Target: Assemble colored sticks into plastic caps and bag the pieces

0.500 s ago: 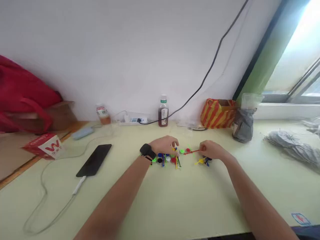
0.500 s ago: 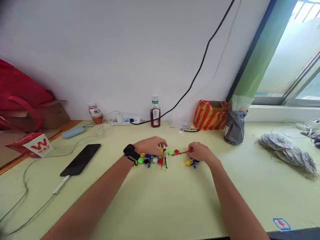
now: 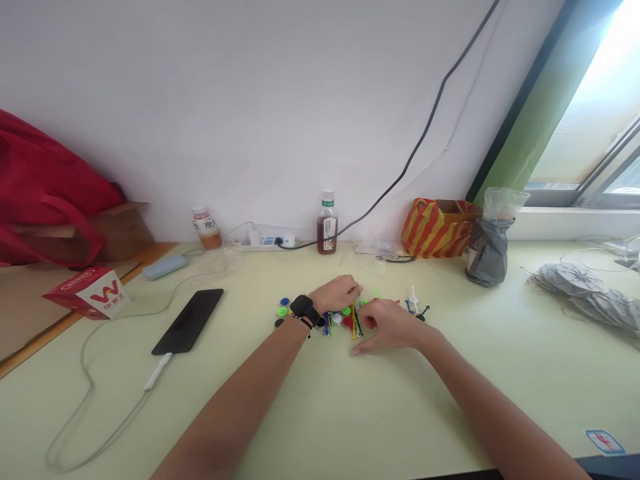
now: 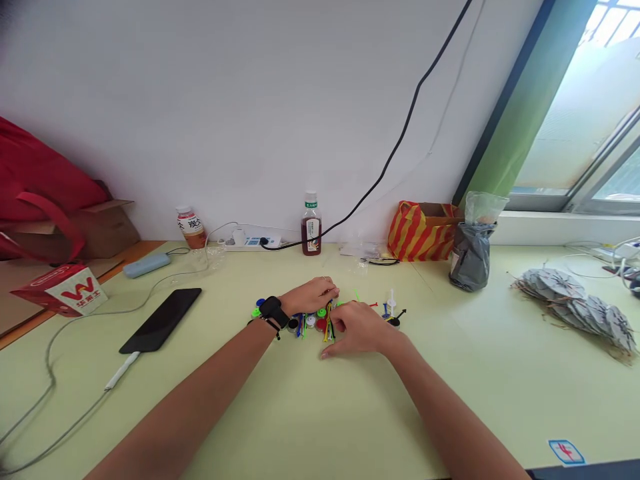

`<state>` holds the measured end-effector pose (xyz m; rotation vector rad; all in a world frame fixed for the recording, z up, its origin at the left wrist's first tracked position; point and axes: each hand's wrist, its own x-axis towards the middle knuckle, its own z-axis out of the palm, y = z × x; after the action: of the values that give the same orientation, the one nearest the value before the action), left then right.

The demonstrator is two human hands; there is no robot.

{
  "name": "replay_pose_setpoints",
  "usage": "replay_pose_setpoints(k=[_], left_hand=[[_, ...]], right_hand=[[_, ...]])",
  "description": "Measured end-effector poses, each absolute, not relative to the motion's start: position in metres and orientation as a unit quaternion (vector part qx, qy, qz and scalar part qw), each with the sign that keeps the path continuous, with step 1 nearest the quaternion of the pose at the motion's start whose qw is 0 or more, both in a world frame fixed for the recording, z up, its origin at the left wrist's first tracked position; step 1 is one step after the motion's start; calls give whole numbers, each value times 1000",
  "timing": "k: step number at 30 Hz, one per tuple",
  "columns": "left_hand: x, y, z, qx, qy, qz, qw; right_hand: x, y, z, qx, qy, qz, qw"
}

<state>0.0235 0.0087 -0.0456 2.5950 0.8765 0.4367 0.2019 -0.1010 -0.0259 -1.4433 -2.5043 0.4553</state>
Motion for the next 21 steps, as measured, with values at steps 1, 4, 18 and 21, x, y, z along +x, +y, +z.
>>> replay_pose_setpoints(k=[1,4,18,21], left_hand=[[24,10,-47,919,309,160,188],[24,11,-50,914,307,174,201],[23,9,-45,906,310,193,213],[22,8,-44,909,306,191,208]], right_hand=[[199,-101,-29,-489,-853,151,105],[195,-97,-37,-488,-855,137,110],[212,-85,-42,-497,-857,86,106],[214,-82,-40,-502,-848,99,141]])
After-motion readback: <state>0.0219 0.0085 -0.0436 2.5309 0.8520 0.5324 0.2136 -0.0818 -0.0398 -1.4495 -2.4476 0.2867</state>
